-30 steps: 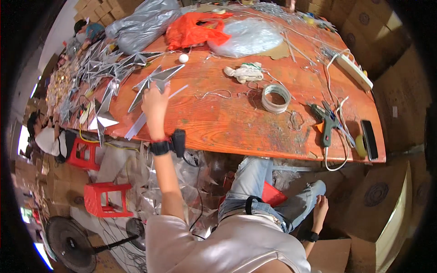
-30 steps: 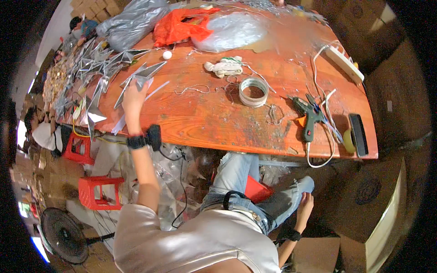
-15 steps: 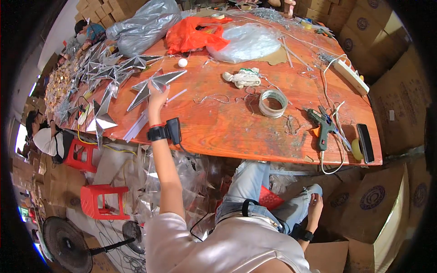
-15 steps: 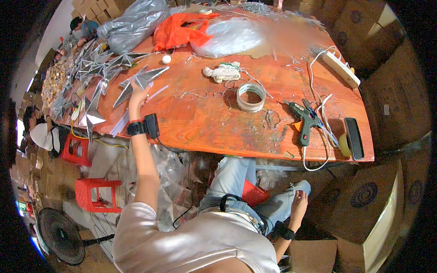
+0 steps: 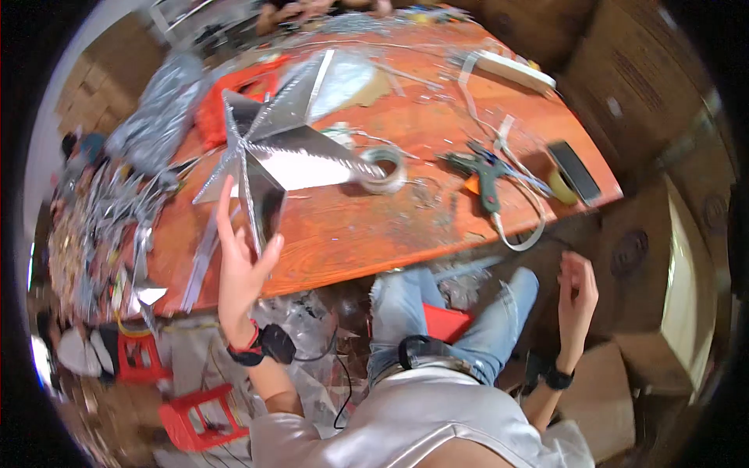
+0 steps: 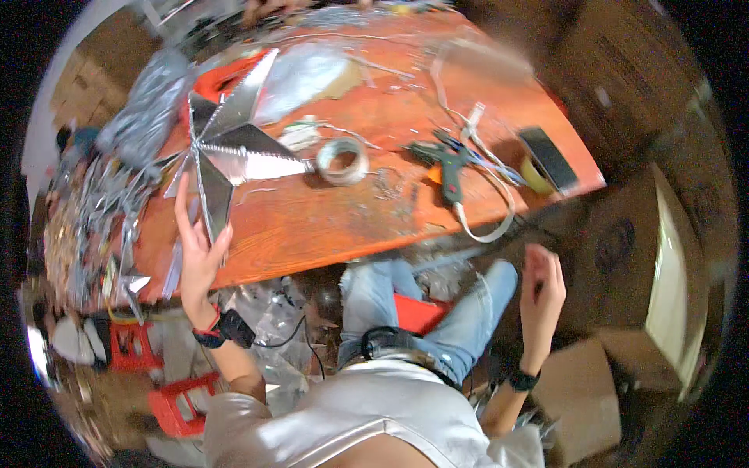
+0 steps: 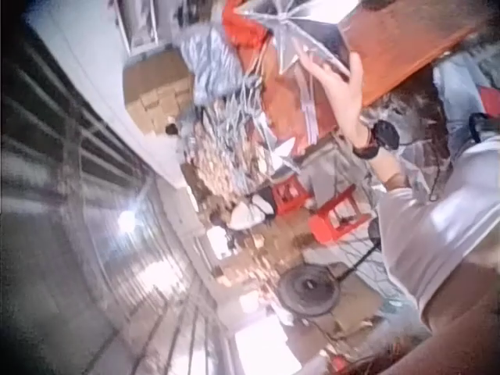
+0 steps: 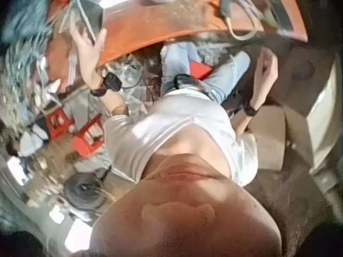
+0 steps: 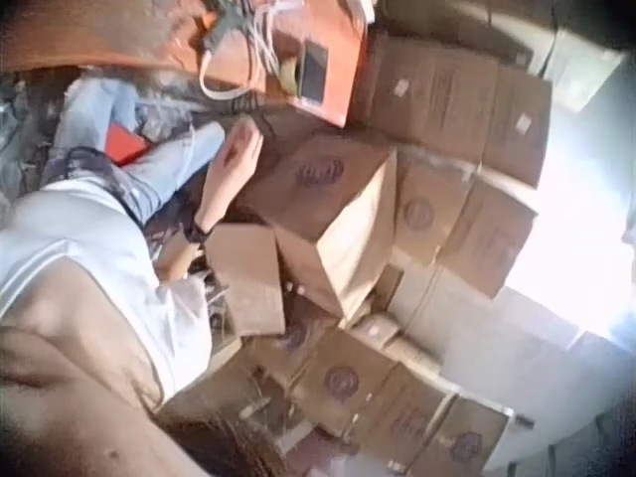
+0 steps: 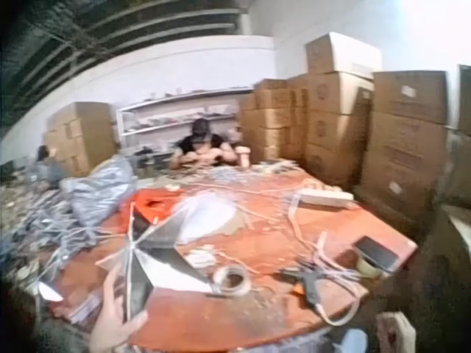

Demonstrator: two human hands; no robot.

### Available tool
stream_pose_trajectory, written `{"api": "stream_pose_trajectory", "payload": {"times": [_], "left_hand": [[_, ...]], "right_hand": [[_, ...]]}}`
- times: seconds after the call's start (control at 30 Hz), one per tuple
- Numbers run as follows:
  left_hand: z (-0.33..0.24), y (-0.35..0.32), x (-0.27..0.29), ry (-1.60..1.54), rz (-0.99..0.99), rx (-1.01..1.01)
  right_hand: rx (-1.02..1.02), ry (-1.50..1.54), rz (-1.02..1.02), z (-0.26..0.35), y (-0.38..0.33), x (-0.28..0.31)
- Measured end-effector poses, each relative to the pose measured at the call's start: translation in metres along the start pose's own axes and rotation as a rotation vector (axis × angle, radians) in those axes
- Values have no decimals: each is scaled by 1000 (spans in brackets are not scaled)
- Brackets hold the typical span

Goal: Assembling and gluing silver decorative stars at a workbench.

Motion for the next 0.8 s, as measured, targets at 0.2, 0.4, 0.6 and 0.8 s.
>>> {"api": "stream_pose_trajectory", "payload": {"times": [0.2,0.4,0.6,0.8], "left_hand": [[-29,-29,-108,-336,634,-56],[-74,-61,-172,-309,1022,-357],[-104,-67,-208,-177,1152,-611],[-107,-51,-230,-279,1014,-637]], "right_hand": [[367,-170,-75,83,19,21],[149,-432,389,61,3,34],[-31,-422,106,45,-39,82],[-315,-553,-744,1,-155,178]]}}
Point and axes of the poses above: each hand's wrist, its own y-axis towards the middle knuckle, its own x-axis out of the back of the hand, z = x × y, the point moved 4 cm from there along y, towards the middle knuckle, and after that the axes turned 15 degrees about y, right-handed, at the moved point
